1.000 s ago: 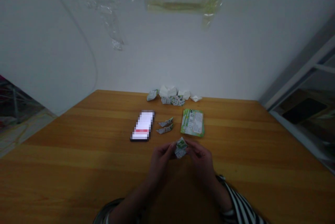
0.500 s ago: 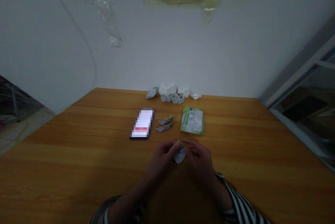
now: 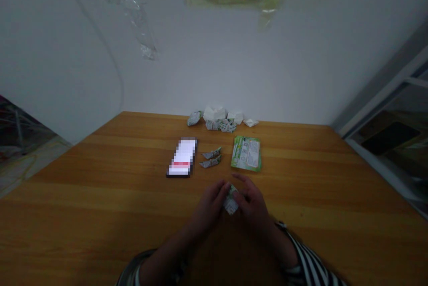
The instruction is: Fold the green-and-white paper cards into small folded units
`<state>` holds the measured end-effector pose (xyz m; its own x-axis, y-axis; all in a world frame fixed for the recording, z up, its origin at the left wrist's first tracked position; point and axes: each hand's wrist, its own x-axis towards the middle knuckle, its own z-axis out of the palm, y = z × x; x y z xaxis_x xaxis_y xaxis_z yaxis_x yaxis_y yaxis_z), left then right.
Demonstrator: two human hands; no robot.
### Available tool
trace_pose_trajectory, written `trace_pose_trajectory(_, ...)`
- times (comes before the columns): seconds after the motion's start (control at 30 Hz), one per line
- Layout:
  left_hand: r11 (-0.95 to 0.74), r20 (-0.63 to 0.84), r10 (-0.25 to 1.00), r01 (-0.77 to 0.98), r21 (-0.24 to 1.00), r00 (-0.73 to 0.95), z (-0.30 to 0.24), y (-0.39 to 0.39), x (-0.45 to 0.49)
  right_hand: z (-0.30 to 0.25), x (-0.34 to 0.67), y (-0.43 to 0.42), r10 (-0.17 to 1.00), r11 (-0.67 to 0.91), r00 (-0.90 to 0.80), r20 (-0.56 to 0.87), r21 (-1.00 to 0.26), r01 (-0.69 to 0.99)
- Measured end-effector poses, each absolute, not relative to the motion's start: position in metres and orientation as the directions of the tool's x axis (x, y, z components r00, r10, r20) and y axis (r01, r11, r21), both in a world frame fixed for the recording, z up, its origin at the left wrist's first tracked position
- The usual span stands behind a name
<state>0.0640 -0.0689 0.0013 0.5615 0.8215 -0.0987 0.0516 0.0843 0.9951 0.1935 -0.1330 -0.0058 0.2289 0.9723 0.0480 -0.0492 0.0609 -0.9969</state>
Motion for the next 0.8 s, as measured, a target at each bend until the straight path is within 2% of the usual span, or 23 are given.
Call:
trace_pose_trajectory(0.13,0.201,-0.126,0.729,-0.034,0.979,0.673,0.005,-0.067,0.059,-0.009,0.197,-0.131,0.986,-0.021,0.158,-0.057,-0.975,-0.221)
trace_pose_trajectory(0.27,0.149,-0.091,0.691,-0.018,0.989,0.717,0.011,-0.063,0.054,-0.011,0.2,-0.128,0.978,-0.016,0.195,-0.069,-0.966,-0.259)
trace_pose_trajectory(0.37,0.032,-0.052,0.806,0.045,0.998,0.59,0.01,-0.059,0.053,-0.012,0.203,-0.128,0.91,0.054,0.414,0.017,-0.995,-0.078)
trace_pose_trajectory(0.43,-0.016,-0.038,0.864,0.104,0.994,0.502,0.009,-0.058,0.055,-0.012,0.207,-0.13,0.832,0.071,0.528,0.169,-0.977,0.201)
trace_pose_trajectory(0.47,-0.008,-0.051,0.864,0.115,0.993,0.501,0.009,-0.059,0.056,-0.013,0.208,-0.131,0.803,0.074,0.532,0.268,-0.931,0.358)
trace_pose_trajectory(0.53,0.055,-0.098,0.802,0.091,0.994,0.589,0.01,-0.062,0.058,-0.014,0.209,-0.134,0.8,0.109,0.415,0.434,-0.784,0.611)
trace_pose_trajectory(0.6,0.128,-0.122,0.715,0.043,0.991,0.688,0.01,-0.066,0.062,-0.014,0.207,-0.136,0.843,0.2,0.219,0.492,-0.663,0.721)
trace_pose_trajectory(0.7,0.148,-0.12,0.741,0.014,0.989,0.66,0.007,-0.068,0.065,-0.01,0.201,-0.137,0.898,0.329,-0.012,0.439,-0.653,0.682)
trace_pose_trajectory(0.8,0.178,-0.136,0.793,-0.013,0.984,0.594,-0.001,-0.062,0.065,-0.005,0.199,-0.137,0.906,0.392,-0.085,0.414,-0.747,0.537)
